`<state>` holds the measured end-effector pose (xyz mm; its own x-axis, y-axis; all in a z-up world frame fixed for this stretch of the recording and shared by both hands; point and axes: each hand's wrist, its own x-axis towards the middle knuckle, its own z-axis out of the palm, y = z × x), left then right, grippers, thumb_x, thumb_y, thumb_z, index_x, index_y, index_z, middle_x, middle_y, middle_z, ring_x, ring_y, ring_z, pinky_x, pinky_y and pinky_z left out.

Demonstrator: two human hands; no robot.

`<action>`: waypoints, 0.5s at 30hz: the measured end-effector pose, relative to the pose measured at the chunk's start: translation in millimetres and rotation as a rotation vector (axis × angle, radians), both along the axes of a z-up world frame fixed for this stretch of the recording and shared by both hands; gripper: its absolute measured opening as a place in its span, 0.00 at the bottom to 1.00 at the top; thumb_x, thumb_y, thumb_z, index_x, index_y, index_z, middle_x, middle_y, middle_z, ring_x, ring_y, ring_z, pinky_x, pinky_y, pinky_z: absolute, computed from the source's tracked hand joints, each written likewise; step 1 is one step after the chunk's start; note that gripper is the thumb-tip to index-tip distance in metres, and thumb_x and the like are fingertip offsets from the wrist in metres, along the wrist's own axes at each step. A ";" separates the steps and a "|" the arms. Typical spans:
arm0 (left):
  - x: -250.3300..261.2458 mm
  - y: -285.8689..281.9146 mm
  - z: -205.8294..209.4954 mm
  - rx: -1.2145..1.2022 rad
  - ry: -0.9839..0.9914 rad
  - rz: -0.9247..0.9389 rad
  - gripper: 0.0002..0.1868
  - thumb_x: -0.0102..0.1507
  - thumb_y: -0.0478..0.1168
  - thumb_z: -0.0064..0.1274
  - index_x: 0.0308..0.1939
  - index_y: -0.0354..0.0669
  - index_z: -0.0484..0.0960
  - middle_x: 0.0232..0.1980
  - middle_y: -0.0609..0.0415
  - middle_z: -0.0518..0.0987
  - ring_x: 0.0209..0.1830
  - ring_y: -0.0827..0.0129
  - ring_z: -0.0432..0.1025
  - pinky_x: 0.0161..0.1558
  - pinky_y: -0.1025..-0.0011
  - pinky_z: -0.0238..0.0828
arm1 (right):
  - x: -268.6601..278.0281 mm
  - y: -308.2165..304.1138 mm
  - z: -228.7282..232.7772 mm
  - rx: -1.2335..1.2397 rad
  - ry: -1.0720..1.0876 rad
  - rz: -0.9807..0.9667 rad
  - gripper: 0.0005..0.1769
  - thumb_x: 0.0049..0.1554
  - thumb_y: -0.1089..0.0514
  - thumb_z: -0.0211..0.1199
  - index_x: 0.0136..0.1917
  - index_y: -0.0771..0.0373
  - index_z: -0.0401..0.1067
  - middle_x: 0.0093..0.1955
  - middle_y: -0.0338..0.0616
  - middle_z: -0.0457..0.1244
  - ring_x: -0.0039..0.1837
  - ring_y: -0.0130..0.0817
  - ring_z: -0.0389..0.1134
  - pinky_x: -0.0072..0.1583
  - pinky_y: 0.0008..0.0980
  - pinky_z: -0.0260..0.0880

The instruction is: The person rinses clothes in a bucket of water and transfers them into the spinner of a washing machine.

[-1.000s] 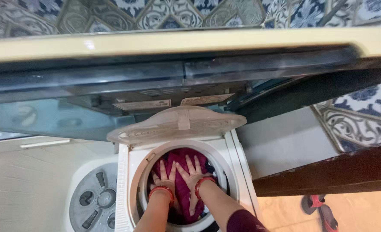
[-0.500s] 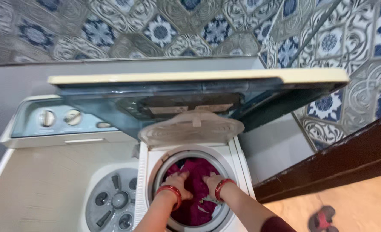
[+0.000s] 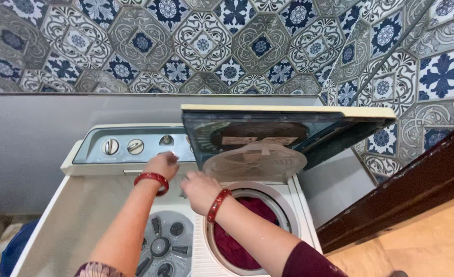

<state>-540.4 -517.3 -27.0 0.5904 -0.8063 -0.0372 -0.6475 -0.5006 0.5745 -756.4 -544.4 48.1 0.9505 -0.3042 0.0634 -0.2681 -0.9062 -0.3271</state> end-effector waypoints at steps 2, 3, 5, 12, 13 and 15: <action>18.3 -14.3 15.7 -0.206 0.094 -0.083 0.23 0.60 0.46 0.60 0.58 0.48 0.82 0.58 0.50 0.84 0.59 0.59 0.78 0.60 0.63 0.74 | 29.7 1.3 5.5 -0.307 -0.233 0.099 0.09 0.55 0.60 0.58 0.47 0.63 0.76 0.51 0.53 0.64 0.60 0.52 0.67 0.62 0.48 0.67; 25.3 -22.2 20.3 -0.310 0.175 -0.124 0.26 0.59 0.44 0.62 0.60 0.46 0.79 0.59 0.50 0.83 0.59 0.60 0.78 0.60 0.64 0.74 | 39.0 4.8 5.5 -0.303 -0.223 0.073 0.09 0.55 0.60 0.58 0.47 0.63 0.76 0.51 0.53 0.64 0.60 0.52 0.67 0.62 0.48 0.67; 46.4 -39.2 30.0 -0.355 0.184 -0.263 0.28 0.59 0.41 0.62 0.63 0.46 0.77 0.61 0.49 0.81 0.62 0.60 0.75 0.61 0.64 0.71 | 64.6 7.9 12.4 -0.481 -0.140 0.020 0.12 0.53 0.58 0.57 0.47 0.62 0.78 0.51 0.53 0.65 0.61 0.51 0.66 0.63 0.50 0.62; 100.9 -107.3 32.5 -0.214 0.577 -0.759 0.32 0.57 0.31 0.59 0.67 0.44 0.77 0.62 0.52 0.81 0.59 0.70 0.75 0.62 0.67 0.72 | 122.0 11.3 36.8 -0.788 0.133 -0.209 0.14 0.50 0.51 0.57 0.42 0.55 0.82 0.52 0.50 0.68 0.61 0.50 0.66 0.68 0.61 0.54; 106.5 -111.4 35.3 -0.174 0.634 -0.836 0.34 0.55 0.28 0.60 0.67 0.43 0.78 0.59 0.52 0.82 0.56 0.70 0.76 0.60 0.66 0.73 | 123.1 9.2 40.3 -0.738 0.128 -0.218 0.13 0.54 0.53 0.57 0.43 0.56 0.82 0.51 0.49 0.69 0.60 0.48 0.67 0.70 0.61 0.55; 100.2 -117.0 39.2 -0.121 0.669 -0.926 0.34 0.51 0.27 0.61 0.63 0.43 0.79 0.54 0.53 0.83 0.51 0.71 0.76 0.55 0.66 0.74 | 117.3 7.5 44.9 -0.685 0.138 -0.268 0.13 0.57 0.54 0.57 0.43 0.56 0.82 0.49 0.47 0.70 0.60 0.46 0.68 0.71 0.61 0.56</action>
<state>-440.2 -634.4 12.2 -0.3396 -0.9405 -0.0126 -0.2851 0.0901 0.9542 -639.1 -536.9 93.1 0.8626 -0.4615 0.2071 -0.5058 -0.7928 0.3401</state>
